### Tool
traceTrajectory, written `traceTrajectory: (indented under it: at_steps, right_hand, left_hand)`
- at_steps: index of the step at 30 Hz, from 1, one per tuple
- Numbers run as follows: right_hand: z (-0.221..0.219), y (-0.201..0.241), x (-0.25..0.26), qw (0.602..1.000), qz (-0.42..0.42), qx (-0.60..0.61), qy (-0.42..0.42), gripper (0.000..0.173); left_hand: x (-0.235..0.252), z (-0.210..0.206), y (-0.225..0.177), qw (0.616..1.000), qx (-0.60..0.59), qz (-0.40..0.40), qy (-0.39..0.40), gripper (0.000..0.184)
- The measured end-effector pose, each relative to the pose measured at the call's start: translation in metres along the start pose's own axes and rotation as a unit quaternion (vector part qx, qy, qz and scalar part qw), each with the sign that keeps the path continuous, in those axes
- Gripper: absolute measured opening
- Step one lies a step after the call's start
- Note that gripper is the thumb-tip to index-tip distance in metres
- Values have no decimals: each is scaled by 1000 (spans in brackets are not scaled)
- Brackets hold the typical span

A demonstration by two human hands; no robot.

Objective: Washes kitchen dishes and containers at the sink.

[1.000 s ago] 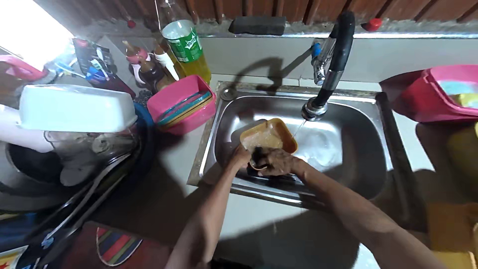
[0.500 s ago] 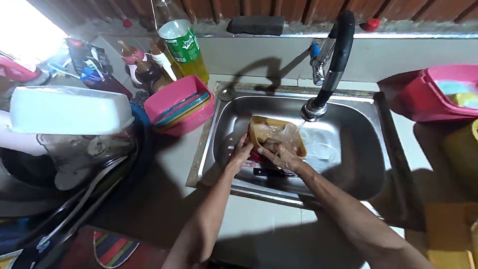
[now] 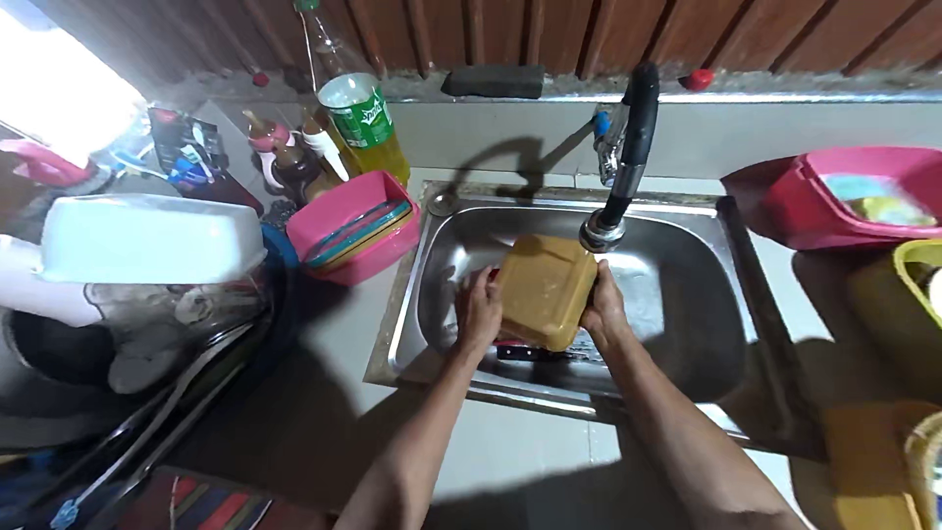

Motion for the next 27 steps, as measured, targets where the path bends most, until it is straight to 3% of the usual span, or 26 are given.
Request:
traceTrajectory:
  at_steps: [3,5,7,9,14,17,19,21,23,27]
  right_hand:
    - [10,8,3,999,20,17,-32,63]
    - [11,20,4,998,47,18,-26,64]
    - [15,34,4,996,84,-2,2,61]
    - [26,51,4,995,94,-16,-1,59]
    - [45,125,-11,966,134,-218,-36,68]
    - [39,180,-25,881,232,-413,0,73]
    - [30,193,-31,806,280,-517,59,71]
    - [16,177,-29,734,259,-610,149,71]
    - [-7,144,-31,663,254,-659,249,65]
    - [-57,107,-48,568,377,-632,370,66]
  left_hand:
    - [-23,-40,-52,984,120,-98,85,55]
    - [-45,-69,-86,952,218,-190,99,57]
    - [-58,-89,-113,929,239,-250,135,59]
    - [-49,-96,-122,929,209,-245,180,56]
    - [6,-84,-106,981,0,-123,147,55]
    - [16,-92,-114,974,-106,-107,171,51]
    - [15,-91,-117,968,-145,-63,195,45]
    - [8,-84,-124,963,-173,-65,196,39]
    - [3,-82,-125,951,-181,-115,221,41]
    - [9,-74,-89,966,-166,-68,188,45]
Point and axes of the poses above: each hand's wrist, its own x-axis towards the middle knuckle, its own z-axis out of the back of the hand, y = z × x, the point moved 8 cm from there along x, towards the middle knuckle, and after that the axes turned 11 degrees about z, right-handed, at the moved point
